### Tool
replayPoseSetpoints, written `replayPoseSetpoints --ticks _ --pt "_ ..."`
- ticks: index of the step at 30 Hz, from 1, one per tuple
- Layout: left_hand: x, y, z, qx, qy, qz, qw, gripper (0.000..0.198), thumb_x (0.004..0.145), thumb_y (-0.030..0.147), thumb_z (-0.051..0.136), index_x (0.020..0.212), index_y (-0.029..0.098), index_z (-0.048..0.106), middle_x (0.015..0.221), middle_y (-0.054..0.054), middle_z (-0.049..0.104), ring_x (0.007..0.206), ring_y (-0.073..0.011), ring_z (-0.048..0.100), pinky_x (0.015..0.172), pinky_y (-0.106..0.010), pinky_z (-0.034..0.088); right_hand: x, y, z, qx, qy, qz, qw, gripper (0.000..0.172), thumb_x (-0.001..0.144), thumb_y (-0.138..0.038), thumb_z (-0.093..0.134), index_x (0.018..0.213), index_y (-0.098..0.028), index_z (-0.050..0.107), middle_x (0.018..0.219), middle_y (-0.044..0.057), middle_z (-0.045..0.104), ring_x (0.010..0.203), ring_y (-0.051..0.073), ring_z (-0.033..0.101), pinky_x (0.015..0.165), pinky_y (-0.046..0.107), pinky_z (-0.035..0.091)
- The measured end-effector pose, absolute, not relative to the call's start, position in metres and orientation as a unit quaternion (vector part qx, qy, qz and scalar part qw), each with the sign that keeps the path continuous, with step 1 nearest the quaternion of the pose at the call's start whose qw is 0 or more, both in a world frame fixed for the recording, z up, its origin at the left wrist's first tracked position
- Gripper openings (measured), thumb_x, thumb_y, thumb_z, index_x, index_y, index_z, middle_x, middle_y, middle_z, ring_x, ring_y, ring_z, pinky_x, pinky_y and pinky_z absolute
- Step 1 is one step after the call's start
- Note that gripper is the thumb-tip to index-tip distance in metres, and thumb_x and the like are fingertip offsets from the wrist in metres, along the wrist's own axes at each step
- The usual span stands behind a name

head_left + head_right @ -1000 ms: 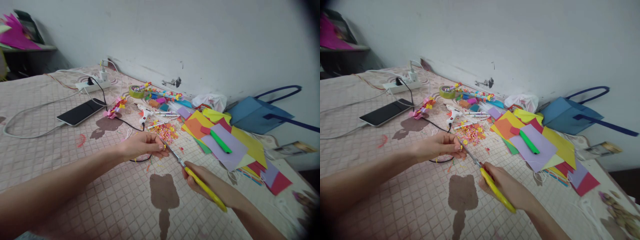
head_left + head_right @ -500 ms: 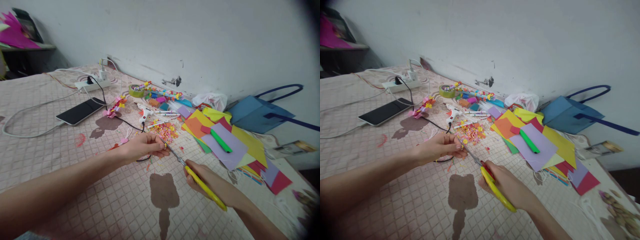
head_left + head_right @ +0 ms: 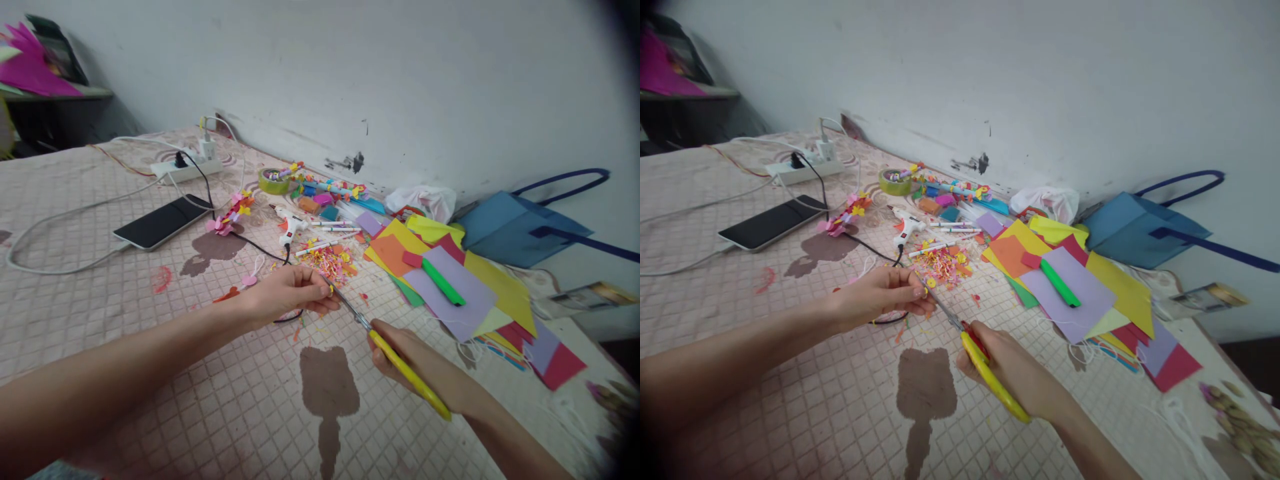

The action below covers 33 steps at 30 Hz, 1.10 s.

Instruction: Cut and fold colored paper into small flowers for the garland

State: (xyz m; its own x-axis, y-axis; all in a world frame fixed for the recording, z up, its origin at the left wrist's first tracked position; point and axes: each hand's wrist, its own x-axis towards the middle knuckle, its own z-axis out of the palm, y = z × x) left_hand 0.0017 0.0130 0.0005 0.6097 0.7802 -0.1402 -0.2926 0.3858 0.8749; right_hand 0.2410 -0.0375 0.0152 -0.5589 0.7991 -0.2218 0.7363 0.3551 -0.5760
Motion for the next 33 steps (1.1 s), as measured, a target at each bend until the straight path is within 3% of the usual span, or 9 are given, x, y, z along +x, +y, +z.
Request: replayPoseSetpoints --ticks 16,24,33 --pt "0.001 0.013 0.002 0.447 0.285 0.338 0.778 0.013 0.078 0.021 0.064 0.073 0.012 0.056 0.080 -0.006 0.071 0.077 -0.0133 0.067 0.080 -0.029 0.049 0.237 -0.040 0.017 -0.473 -0.804 0.350 0.077 0.022 0.082 -0.017 0.047 0.065 -0.020 0.034 0.054 -0.005 0.043 0.047 0.007 0.035 0.041 0.019 0.028" --pt "0.001 0.012 0.003 0.444 0.283 0.339 0.779 0.015 0.077 0.022 0.065 0.072 0.012 0.055 0.079 -0.006 0.071 0.077 -0.0134 0.067 0.082 -0.030 0.049 0.231 -0.046 0.023 -0.499 -0.783 0.365 0.073 0.018 0.084 -0.019 0.049 0.069 -0.020 0.037 0.062 -0.004 0.045 0.053 0.008 0.038 0.047 0.020 0.031" --pt "-0.004 0.016 0.005 0.450 0.267 0.309 0.795 0.016 0.075 0.022 0.067 0.071 0.011 0.056 0.080 -0.007 0.071 0.079 -0.0148 0.068 0.080 -0.029 0.049 0.230 -0.046 0.031 -0.490 -0.768 0.408 0.066 0.024 0.084 -0.021 0.048 0.065 -0.020 0.034 0.055 -0.006 0.039 0.049 0.008 0.032 0.045 0.021 0.027"
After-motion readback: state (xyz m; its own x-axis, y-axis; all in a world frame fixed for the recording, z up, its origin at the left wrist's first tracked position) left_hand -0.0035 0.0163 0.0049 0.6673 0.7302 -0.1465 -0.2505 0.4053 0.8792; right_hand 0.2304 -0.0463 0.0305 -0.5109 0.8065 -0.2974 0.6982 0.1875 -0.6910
